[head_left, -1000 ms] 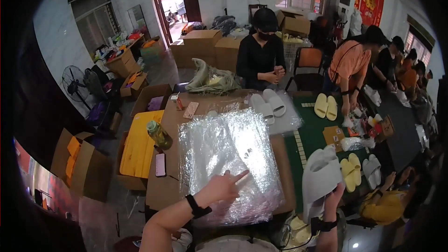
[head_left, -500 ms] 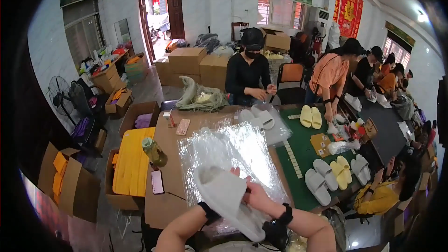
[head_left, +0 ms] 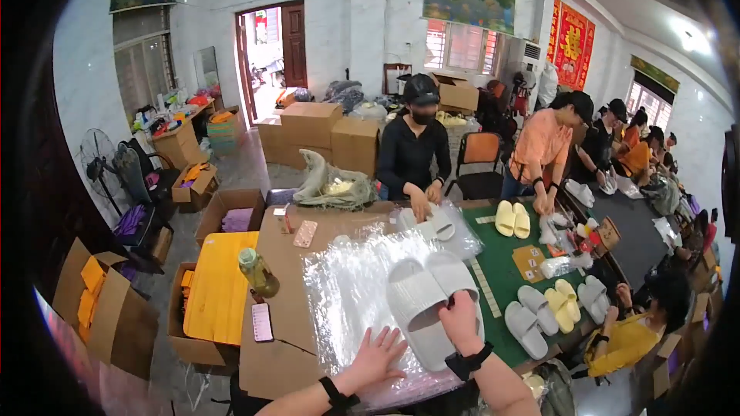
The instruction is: Packing slippers into plastic bags and placing them on a table in a manufacturing/packaging setting.
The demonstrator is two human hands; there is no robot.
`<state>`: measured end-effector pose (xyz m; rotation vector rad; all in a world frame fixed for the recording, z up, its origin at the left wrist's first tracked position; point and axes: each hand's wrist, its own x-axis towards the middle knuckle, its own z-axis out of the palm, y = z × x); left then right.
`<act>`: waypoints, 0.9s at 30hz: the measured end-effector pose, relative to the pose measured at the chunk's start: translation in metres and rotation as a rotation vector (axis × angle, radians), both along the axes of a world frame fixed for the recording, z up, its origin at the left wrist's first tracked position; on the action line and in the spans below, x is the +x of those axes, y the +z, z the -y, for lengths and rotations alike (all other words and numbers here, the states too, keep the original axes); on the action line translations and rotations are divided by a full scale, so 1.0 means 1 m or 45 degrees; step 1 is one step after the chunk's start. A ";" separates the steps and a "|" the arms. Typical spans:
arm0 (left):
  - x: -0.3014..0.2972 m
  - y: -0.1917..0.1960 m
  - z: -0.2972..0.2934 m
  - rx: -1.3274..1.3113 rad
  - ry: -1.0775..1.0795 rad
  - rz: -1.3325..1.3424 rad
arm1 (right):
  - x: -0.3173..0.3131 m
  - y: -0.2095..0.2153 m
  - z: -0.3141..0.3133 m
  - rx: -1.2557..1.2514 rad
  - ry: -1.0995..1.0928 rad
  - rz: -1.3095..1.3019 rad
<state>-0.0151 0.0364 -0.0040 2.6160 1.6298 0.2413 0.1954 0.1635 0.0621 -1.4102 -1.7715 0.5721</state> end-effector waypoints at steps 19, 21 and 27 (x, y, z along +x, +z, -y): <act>0.006 -0.025 0.016 -0.183 0.083 0.532 | -0.043 -0.061 -0.005 -0.026 0.322 0.349; 0.013 -0.006 0.019 -0.112 0.074 0.286 | -0.035 -0.071 -0.030 0.038 0.213 0.343; 0.017 0.004 0.019 -0.069 0.065 0.265 | 0.004 -0.069 -0.092 0.070 -0.217 0.435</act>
